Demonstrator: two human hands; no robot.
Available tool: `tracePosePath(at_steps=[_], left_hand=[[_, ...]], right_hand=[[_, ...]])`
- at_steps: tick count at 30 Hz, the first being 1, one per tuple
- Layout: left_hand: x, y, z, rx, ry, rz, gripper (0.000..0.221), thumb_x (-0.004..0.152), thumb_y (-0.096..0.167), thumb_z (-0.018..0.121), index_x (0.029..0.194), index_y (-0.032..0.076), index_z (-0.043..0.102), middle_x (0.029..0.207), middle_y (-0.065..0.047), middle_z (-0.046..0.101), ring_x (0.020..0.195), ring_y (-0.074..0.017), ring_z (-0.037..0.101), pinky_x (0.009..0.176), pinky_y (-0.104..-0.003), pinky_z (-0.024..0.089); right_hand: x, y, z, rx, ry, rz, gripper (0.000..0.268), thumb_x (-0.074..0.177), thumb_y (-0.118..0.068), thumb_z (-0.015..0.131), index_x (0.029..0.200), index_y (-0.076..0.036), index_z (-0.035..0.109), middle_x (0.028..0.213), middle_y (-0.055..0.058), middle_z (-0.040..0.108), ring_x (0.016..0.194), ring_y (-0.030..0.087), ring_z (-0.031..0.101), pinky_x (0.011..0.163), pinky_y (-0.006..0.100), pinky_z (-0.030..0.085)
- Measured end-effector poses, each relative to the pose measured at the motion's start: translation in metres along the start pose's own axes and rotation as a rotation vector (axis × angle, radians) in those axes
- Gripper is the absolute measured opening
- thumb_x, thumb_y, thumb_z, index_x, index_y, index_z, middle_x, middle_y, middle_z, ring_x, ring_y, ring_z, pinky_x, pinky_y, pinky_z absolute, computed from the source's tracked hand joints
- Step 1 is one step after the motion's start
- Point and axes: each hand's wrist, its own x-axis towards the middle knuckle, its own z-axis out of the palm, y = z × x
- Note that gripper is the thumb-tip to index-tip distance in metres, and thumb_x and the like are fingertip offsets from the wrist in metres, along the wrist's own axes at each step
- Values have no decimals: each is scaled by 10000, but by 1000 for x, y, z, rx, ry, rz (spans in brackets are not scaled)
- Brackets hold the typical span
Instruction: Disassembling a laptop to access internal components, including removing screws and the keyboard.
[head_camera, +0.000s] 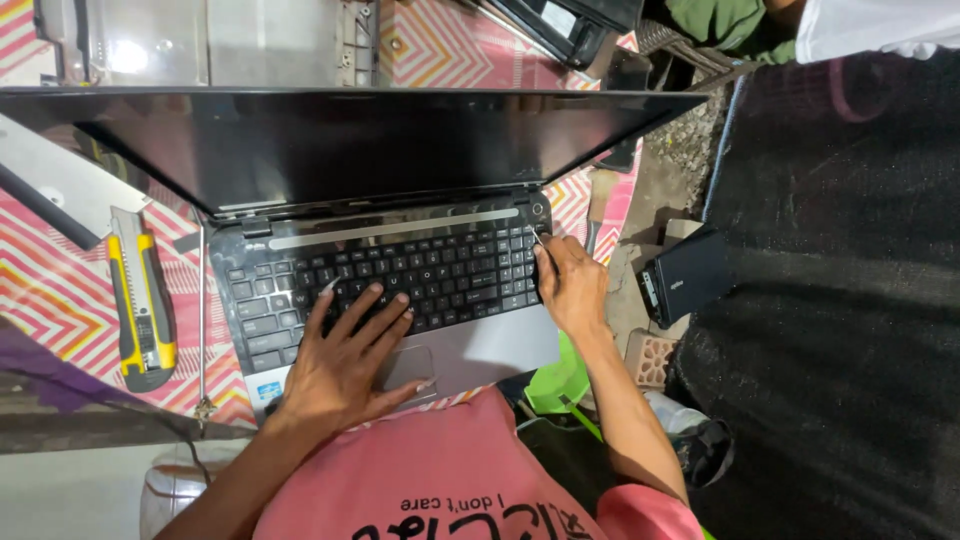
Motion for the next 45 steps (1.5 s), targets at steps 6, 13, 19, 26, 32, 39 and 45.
tracePosePath(at_steps=[6, 13, 19, 26, 32, 39, 45], left_hand=[[-2, 1, -1, -9, -41, -2, 694, 859, 715, 538, 1296, 182, 621, 1437, -3, 577, 1409, -278, 455, 1177, -601, 186], [-4, -2, 2, 41, -54, -2, 735, 830, 742, 547, 1315, 193, 607, 1444, 2, 572, 1414, -269, 452, 1166, -605, 210], [-16, 2, -4, 17, 28, -63, 652, 868, 687, 550, 1293, 197, 619, 1409, -37, 580, 1392, -279, 461, 1157, -587, 230], [-54, -14, -37, 109, 328, -444, 657, 851, 510, 711, 1352, 107, 580, 1429, -139, 531, 1384, -368, 440, 1141, -590, 212], [-64, -14, -35, 266, 479, -468, 508, 1000, 450, 527, 1325, 67, 600, 1347, -114, 637, 1332, -317, 532, 1163, -575, 221], [-58, -7, -26, 223, 584, -357, 423, 1037, 332, 473, 1282, 13, 604, 1343, -225, 615, 1193, -377, 633, 1148, -551, 313], [-81, -5, -10, 190, 599, -308, 417, 1047, 293, 431, 1290, 11, 617, 1351, -191, 622, 1223, -348, 630, 1145, -503, 352]], right_hand=[[-4, -2, 2, 32, 72, -18, 133, 980, -314, 633, 998, -233, 738, 755, 32, 645, 691, 308, 701, 611, 428, 577], [-6, -27, -7, 207, 141, -53, 120, 990, -262, 654, 998, -172, 733, 796, 65, 681, 770, 316, 706, 687, 436, 564], [-2, -22, -20, 279, 88, -75, 106, 995, -169, 674, 1040, -81, 713, 874, 180, 703, 855, 436, 677, 777, 510, 534], [-25, 5, -3, 325, 178, 59, 98, 1036, -98, 667, 1113, -57, 712, 993, 198, 706, 951, 447, 674, 867, 520, 516], [-50, 0, 10, 383, 275, 103, 105, 1042, -82, 664, 1125, -49, 718, 993, 191, 708, 961, 425, 680, 879, 484, 517], [-60, -9, 6, 389, 367, 61, 88, 1007, -63, 680, 1075, -25, 720, 953, 208, 699, 912, 449, 677, 831, 500, 524], [-82, 5, 8, 358, 319, 32, 64, 1007, -64, 694, 1063, -49, 721, 931, 173, 697, 893, 420, 686, 806, 477, 531]])
